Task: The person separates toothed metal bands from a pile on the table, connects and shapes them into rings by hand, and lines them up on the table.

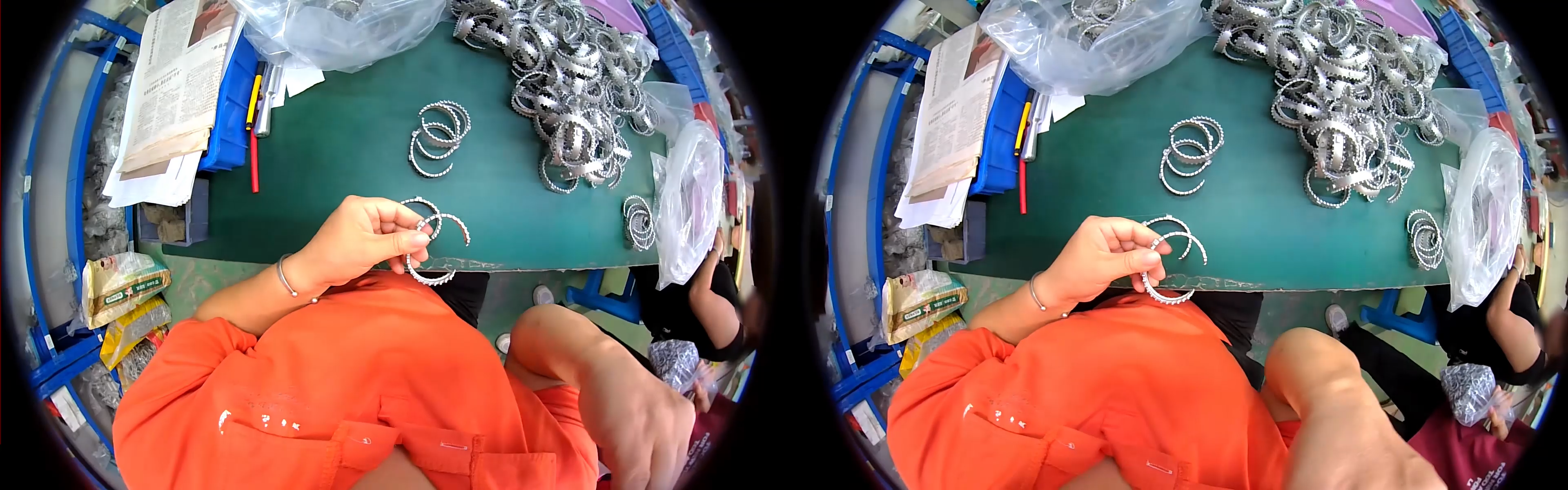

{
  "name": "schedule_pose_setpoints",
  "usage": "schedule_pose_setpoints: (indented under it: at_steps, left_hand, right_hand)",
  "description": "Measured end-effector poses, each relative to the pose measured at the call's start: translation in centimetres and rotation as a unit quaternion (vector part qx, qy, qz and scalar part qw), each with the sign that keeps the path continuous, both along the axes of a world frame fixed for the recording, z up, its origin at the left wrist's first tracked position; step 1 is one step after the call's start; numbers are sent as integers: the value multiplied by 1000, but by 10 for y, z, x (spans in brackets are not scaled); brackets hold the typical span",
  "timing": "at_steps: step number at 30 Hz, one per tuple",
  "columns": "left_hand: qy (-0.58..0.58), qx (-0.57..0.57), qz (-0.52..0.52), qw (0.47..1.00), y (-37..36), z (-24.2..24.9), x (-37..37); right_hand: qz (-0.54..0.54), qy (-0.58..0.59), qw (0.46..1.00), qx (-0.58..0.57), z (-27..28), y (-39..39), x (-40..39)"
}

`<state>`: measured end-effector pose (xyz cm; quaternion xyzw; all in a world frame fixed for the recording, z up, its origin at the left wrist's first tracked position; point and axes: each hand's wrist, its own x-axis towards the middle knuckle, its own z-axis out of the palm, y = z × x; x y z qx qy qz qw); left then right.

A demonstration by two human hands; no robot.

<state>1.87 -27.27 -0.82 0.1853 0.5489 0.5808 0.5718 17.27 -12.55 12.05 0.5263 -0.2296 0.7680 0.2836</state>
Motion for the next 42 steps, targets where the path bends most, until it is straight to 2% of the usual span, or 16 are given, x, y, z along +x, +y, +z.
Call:
schedule_pose_setpoints:
  at_steps: [2, 5, 9, 12, 18, 19, 21, 24, 26, 27, 29, 31, 34, 38, 40, 42]
  left_hand:
    - [-1, -5, 0, 1000, 0, 1, 0]
    - [-9, -4, -2, 1000, -1, -2, 0]
    - [-16, 6, 0, 1000, -1, -3, 0]
    - [-15, 9, 2, 1000, 0, -3, 0]
    - [-4, -11, 8, 1000, 0, 1, 0]
    - [-4, -7, 5, 1000, 0, 1, 0]
    - [38, -21, 0, 999, 1, 0, -1]
    - [51, -5, 47, 998, 5, -8, -1]
    - [77, -2, 80, 994, 12, -13, -3]
    - [85, 17, 97, 992, 14, -18, -5]
    - [106, 30, 110, 988, 15, -25, -6]
    - [242, 90, 111, 960, 18, -29, -4]
    - [567, 73, -6, 820, 23, -12, -1]
    - [532, 88, -73, 839, 34, -9, 13]
    - [633, 62, -108, 764, 35, -9, 11]
    - [625, 58, -98, 772, 37, -13, 10]
  right_hand:
    - [50, -76, 995, 41, 5, 0, 9]
    - [-63, 8, 998, -18, -3, -14, 5]
    - [11, 25, 999, 27, -3, 4, 7]
    - [249, 92, 957, 115, -9, 26, 13]
    - [226, 120, 960, 111, -6, 26, 13]
    - [128, 124, 979, 99, -4, 17, -3]
    - [55, 83, 993, 60, -1, 8, -22]
    - [-101, -100, 985, 99, -25, 23, -6]
    - [-228, -229, 942, 89, -38, 24, -1]
    - [-299, -438, 847, 46, -35, 9, 13]
    - [-334, -466, 805, 153, -59, 27, 23]
    - [-356, -534, 758, 118, -74, 28, 35]
    - [-375, -620, 687, 55, -87, 28, 50]
    - [-359, -652, 668, -6, -86, 24, 62]
    - [-347, -649, 677, -9, -89, 27, 61]
    - [-330, -673, 662, -7, -92, 30, 65]
